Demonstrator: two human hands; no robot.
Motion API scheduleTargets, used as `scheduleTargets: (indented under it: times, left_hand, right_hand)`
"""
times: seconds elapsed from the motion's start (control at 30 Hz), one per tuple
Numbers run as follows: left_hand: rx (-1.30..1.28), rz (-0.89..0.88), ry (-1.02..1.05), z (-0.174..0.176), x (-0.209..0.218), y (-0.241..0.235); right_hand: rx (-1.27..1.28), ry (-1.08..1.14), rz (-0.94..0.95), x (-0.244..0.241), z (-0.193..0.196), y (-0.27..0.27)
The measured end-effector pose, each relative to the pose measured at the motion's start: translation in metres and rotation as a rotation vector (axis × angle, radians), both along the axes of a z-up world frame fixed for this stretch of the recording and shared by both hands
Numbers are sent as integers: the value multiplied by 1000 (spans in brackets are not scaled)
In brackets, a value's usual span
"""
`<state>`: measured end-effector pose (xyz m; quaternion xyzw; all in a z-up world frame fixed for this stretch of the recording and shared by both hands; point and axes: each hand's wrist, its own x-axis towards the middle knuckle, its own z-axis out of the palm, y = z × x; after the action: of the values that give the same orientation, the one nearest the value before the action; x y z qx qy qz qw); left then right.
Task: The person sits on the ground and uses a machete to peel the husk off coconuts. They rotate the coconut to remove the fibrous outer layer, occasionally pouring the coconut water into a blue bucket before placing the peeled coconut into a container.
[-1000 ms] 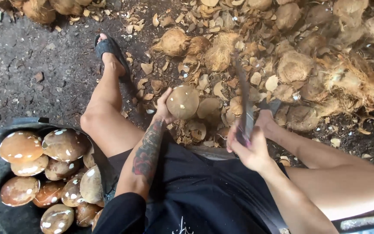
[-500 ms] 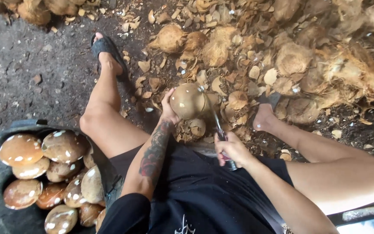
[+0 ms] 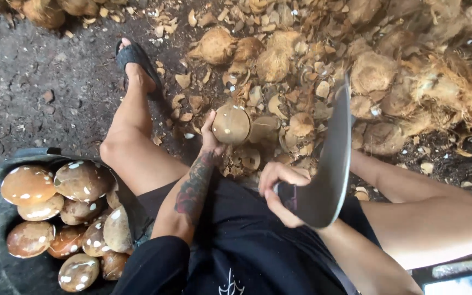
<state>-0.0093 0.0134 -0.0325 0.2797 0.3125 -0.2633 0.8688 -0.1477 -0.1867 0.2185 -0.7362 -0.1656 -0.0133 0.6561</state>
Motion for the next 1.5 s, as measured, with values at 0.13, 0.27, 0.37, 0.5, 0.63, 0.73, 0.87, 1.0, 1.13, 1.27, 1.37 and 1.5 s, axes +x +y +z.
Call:
scheduleTargets:
  times: [0.13,0.27,0.37,0.5,0.63,0.73,0.87,1.0,1.13,1.27,1.37,1.5]
  left_hand:
    - [8,111,74,3,-3,-18]
    - [-159,176,102,31,3,-25]
    - [-267,140,107,47,17,-32]
    - [-288,96,44,50,12,-13]
    - [-136,55,140,13,-5,5]
    - [-92,69,183,-11,-5,6]
    - [-54,46,251,-15,-13,2]
    - [-29,77,238,-16,-23,6]
    - [-28,80,231,-19,-22,11]
    - [30,64,167,-17,-12,10]
    - [56,68,104,10,-3,12]
    - [69,116,-94,61,7,33]
  right_hand:
    - [-273,-135,-213,-26,-142,-5]
    - [-470,1158,-263,-32,-189,-12]
    - [-420,1243,-372,-17,-186,-28]
    - [-529,942,-486,10,-153,-29]
    - [-555,821,-612,40,-183,-34]
    - [-574,767,-747,64,-240,-45]
    - [-649,828,-805,85,-315,-64]
    - [-696,829,-774,95,-354,-75]
    - [-787,828,-644,94,-377,-83]
    - [-938,770,-475,124,-341,-80]
    - [-732,686,-283,164,-224,-39]
    - [-468,649,141,165,-34,53]
